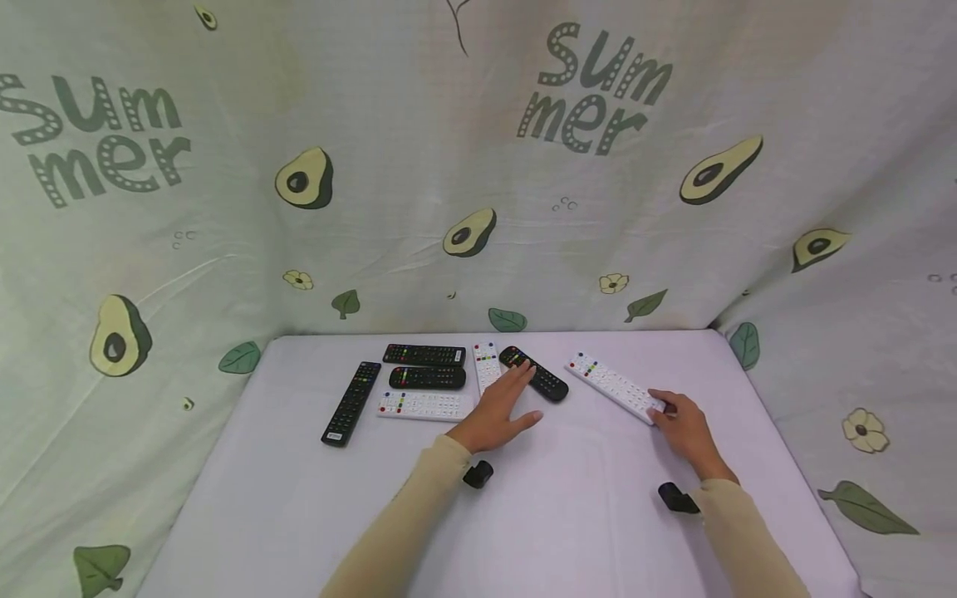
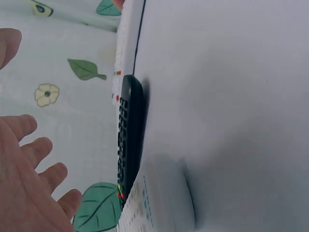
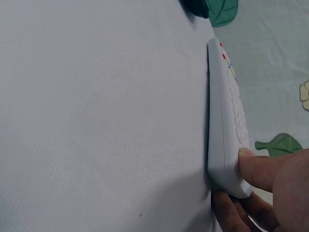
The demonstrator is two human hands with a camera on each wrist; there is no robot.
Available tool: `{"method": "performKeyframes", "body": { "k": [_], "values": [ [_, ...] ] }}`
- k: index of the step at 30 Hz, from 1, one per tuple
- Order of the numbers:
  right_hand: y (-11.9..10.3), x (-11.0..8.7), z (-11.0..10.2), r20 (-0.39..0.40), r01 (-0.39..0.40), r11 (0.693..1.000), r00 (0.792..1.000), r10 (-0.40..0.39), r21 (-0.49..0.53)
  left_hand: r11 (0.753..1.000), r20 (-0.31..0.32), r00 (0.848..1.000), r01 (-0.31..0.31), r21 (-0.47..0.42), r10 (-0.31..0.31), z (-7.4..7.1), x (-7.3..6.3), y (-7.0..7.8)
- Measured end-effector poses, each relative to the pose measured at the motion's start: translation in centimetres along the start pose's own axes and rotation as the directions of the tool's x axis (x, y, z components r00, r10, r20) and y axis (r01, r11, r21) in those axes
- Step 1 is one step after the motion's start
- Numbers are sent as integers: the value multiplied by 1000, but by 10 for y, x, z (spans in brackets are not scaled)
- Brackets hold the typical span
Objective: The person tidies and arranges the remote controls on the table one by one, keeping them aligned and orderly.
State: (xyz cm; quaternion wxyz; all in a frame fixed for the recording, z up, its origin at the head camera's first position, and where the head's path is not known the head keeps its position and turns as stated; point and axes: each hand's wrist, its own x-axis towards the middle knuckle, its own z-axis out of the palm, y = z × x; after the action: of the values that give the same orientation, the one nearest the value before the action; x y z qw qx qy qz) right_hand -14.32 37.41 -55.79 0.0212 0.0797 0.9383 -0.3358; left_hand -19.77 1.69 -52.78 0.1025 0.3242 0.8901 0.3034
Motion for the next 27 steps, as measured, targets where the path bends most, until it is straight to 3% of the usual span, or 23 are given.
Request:
{"method": "performKeyframes", "body": {
  "k": [5,15,27],
  "values": [
    [0,-3,1,-11,-8,1000,1000,8,2,1000,32,999,-22,9,22,9,6,7],
    [-3,-13,0,-28,-8,1000,1000,8,9,998,54,998,-30,-61,34,27,17,20],
    [-1,-19,1,-37,-13,1000,999,14,12,984,70,997,37,-173,-25,39,25,38]
  ]
}}
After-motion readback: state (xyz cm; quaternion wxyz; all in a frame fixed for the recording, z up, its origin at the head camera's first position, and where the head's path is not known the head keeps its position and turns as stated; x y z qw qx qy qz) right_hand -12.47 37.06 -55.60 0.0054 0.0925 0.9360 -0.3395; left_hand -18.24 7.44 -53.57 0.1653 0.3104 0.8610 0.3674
